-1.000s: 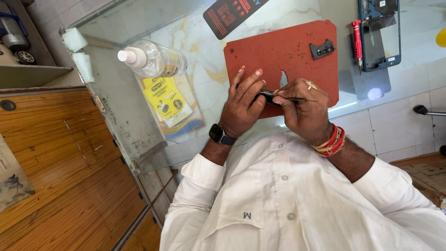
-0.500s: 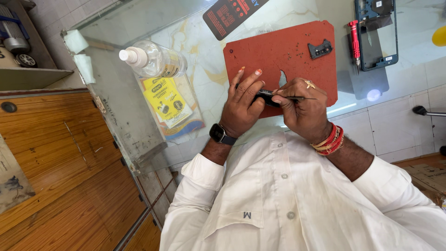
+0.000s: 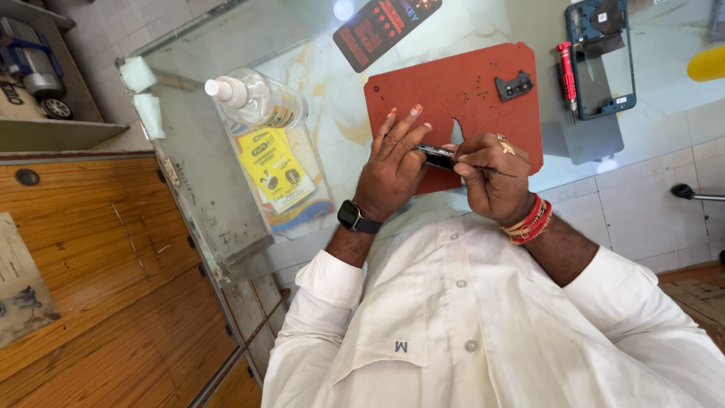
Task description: The person pries open a smartphone using a yellow pry tool, then uses a red screwdriver to unscrew and remove internal components from the phone body. They handle the opened phone, a removed back cover, and small internal parts on a red work mat, transferring parts between the phone and the mat.
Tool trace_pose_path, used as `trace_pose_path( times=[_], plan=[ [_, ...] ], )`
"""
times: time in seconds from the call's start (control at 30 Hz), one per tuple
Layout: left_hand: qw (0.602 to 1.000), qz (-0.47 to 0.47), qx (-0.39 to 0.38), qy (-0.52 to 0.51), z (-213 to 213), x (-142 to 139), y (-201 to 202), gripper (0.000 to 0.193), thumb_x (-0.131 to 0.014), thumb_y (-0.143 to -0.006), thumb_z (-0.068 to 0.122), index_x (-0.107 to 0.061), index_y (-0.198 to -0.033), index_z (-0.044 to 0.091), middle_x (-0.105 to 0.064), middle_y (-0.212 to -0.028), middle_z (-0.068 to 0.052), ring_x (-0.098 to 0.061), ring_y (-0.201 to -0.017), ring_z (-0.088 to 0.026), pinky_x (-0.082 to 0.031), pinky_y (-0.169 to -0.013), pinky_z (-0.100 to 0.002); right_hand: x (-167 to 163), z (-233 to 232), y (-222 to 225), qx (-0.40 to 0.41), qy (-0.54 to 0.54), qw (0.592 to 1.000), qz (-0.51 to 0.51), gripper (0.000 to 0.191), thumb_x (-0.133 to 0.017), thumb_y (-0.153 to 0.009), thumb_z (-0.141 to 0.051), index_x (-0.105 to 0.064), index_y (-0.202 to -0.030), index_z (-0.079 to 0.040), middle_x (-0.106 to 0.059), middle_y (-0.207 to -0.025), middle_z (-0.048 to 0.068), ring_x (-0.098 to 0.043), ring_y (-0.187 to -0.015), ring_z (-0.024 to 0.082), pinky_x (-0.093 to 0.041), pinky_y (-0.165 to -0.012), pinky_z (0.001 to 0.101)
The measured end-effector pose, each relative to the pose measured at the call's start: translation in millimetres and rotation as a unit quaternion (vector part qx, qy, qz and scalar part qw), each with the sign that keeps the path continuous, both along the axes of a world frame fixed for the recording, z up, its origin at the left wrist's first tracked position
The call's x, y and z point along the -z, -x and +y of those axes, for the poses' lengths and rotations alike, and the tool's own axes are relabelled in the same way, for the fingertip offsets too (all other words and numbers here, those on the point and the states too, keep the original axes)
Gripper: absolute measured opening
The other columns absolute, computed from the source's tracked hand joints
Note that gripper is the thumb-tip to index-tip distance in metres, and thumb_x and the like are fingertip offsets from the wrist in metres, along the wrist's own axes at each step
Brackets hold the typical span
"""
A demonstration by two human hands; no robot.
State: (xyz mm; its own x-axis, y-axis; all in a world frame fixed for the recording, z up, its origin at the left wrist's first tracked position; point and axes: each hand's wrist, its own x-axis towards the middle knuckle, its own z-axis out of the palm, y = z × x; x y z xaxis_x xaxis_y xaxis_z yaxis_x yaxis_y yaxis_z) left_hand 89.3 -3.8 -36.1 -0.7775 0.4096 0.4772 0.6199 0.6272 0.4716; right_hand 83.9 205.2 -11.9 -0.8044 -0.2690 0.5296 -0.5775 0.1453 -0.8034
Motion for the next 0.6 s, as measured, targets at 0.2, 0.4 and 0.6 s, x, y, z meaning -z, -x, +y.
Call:
trace_pose_path(
  times=[0.2, 0.4, 0.6],
  plan=[
    [1.0, -0.006, 0.0, -0.008, 4.2, 2.5, -1.5, 0.024, -0.076, -0.098, 0.003, -0.052, -0.093, 0.006, -0.058, -0.146, -0.011, -0.042, -0.15, -0.031, -0.035, -0.126, -0.063, -3.8, 2.3, 1.6, 0.011, -0.08, 0.995, 0.06, 0.02, -0.076, -0.097, -0.002, -0.057, -0.094, -0.001, -0.069, -0.092, 0.013, -0.07, -0.082, 0.025, -0.057, -0.073, 0.0354],
    [0.998, -0.041, 0.028, -0.026, -3.9, -4.0, -4.3, 0.026, -0.081, -0.094, 0.009, -0.056, -0.101, 0.006, -0.055, -0.149, -0.013, -0.04, -0.151, -0.032, -0.032, -0.127, -0.064, -3.5, 2.4, 3.0, 0.006, -0.111, 0.991, 0.076, 0.021, -0.081, -0.091, -0.003, -0.06, -0.095, -0.002, -0.071, -0.093, 0.011, -0.067, -0.08, 0.024, -0.051, -0.067, 0.0362],
    [0.955, -0.113, -0.126, -0.241, 4.0, -11.9, -22.2, 0.047, -0.08, -0.097, 0.016, -0.052, -0.132, 0.003, -0.046, -0.162, -0.016, -0.034, -0.157, -0.036, -0.033, -0.133, -0.052, -2.9, 2.1, 1.3, -0.013, -0.109, 0.99, 0.087, 0.022, -0.084, -0.088, -0.003, -0.063, -0.095, -0.002, -0.071, -0.094, 0.011, -0.066, -0.08, 0.025, -0.051, -0.067, 0.0357]
  ],
)
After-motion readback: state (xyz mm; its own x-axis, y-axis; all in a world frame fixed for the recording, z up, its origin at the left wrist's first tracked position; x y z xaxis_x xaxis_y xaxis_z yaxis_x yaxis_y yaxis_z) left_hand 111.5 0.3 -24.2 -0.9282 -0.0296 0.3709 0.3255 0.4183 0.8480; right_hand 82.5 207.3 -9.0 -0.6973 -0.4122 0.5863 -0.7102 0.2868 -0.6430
